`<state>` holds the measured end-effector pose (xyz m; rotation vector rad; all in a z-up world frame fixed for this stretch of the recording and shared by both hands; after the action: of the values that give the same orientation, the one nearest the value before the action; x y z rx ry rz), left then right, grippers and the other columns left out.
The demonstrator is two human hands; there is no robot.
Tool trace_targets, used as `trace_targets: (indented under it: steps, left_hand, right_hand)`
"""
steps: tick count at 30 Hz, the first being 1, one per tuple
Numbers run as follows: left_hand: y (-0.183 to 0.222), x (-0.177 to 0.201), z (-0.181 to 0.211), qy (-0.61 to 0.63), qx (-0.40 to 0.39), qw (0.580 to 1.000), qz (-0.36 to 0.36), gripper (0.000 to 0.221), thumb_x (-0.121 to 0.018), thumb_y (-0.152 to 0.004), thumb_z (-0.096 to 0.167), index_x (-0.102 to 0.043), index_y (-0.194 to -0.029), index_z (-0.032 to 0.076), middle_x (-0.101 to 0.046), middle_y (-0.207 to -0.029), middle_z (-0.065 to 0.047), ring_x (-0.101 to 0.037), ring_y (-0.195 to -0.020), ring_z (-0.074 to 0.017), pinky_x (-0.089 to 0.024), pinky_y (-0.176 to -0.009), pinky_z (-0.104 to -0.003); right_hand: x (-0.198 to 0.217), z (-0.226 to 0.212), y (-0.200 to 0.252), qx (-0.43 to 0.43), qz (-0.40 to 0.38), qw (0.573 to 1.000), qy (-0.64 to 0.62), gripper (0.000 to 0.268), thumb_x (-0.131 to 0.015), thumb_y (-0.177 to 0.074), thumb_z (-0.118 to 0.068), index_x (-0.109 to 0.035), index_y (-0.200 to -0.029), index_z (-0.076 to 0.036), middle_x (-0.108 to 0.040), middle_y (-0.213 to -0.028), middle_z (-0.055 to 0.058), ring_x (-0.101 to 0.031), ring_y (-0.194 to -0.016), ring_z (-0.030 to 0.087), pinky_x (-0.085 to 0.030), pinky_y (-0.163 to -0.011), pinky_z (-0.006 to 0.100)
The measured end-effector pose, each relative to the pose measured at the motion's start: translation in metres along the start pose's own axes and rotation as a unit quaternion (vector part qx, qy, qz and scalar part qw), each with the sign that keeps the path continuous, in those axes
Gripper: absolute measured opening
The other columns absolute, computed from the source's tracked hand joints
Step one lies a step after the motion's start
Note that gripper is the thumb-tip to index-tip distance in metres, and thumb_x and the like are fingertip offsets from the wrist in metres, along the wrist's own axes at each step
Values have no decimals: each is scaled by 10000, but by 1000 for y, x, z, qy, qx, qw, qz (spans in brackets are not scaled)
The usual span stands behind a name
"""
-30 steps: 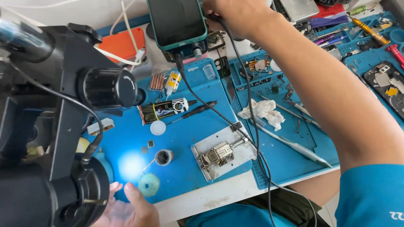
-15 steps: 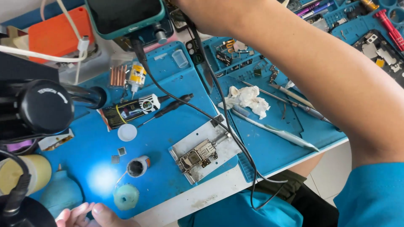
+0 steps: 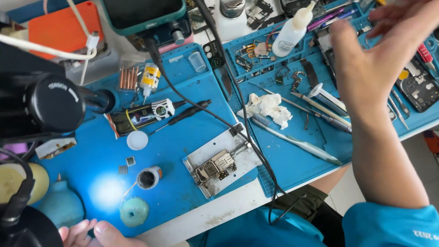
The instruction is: Soldering and cleaning a mobile phone circuit board on a repair bench using various tools.
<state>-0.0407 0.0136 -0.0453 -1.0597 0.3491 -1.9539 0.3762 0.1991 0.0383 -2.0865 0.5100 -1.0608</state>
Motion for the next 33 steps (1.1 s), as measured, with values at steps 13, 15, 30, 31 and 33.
trace_targets:
  steps: [13, 15, 30, 31, 33]
  left_hand:
    - [-15, 7, 3, 199, -52, 978, 45, 552, -657, -1009, -37, -350, -1468, -42, -521, -1203, -296, -549, -1021, -365, -539, -935, -537]
    - [-18, 6, 7, 213, -76, 973, 39, 586, -679, -954, 42, -347, -1425, -64, -514, -1150, -273, -535, -1025, -366, -508, -931, -545]
    - [4, -11, 54, 202, -279, 919, -190, 538, -689, -994, 435, -488, -1380, 118, -735, -1204, -182, -581, -1205, -399, -566, -1023, -495]
    - [4, -11, 53, 203, -278, 919, -192, 538, -689, -994, 435, -488, -1380, 118, -735, -1204, -182, -581, -1205, -399, -566, -1023, -495]
    - [6, -10, 50, 204, -267, 922, -190, 546, -696, -990, 434, -484, -1389, 128, -740, -1200, -178, -590, -1193, -395, -569, -1027, -496]
  right_hand:
    - [-43, 17, 19, 42, -202, 975, 88, 525, -992, -1088, -107, -569, -1342, 73, -753, -1177, 237, -700, -933, 344, -484, -743, 474]
    - [-32, 6, 20, -46, -195, 978, -57, 398, -758, -1195, 88, -472, -1458, 174, -666, -1339, 422, -703, -1197, 505, -575, -948, 524]
    - [8, -112, 35, 271, -304, 913, 38, 136, -855, -1042, 8, -778, -1153, 27, -785, -1205, 195, -678, -1074, 424, -564, -1012, 498]
    - [9, -111, 36, 270, -306, 912, 38, 136, -855, -1042, 8, -778, -1153, 27, -785, -1205, 195, -678, -1074, 424, -564, -1012, 498]
    - [8, -107, 39, 276, -325, 900, 92, 176, -884, -1034, -44, -798, -1187, -25, -785, -1253, 156, -666, -1121, 387, -583, -1012, 478]
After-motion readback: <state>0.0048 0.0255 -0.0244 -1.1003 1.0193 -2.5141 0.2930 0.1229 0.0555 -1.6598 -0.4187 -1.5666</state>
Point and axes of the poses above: each hand's wrist, its own y-axis away from the middle knuckle, its own x-axis out of the back of the hand, z = x × y, the point moved 3 cm from there along -y, towards the middle knuckle
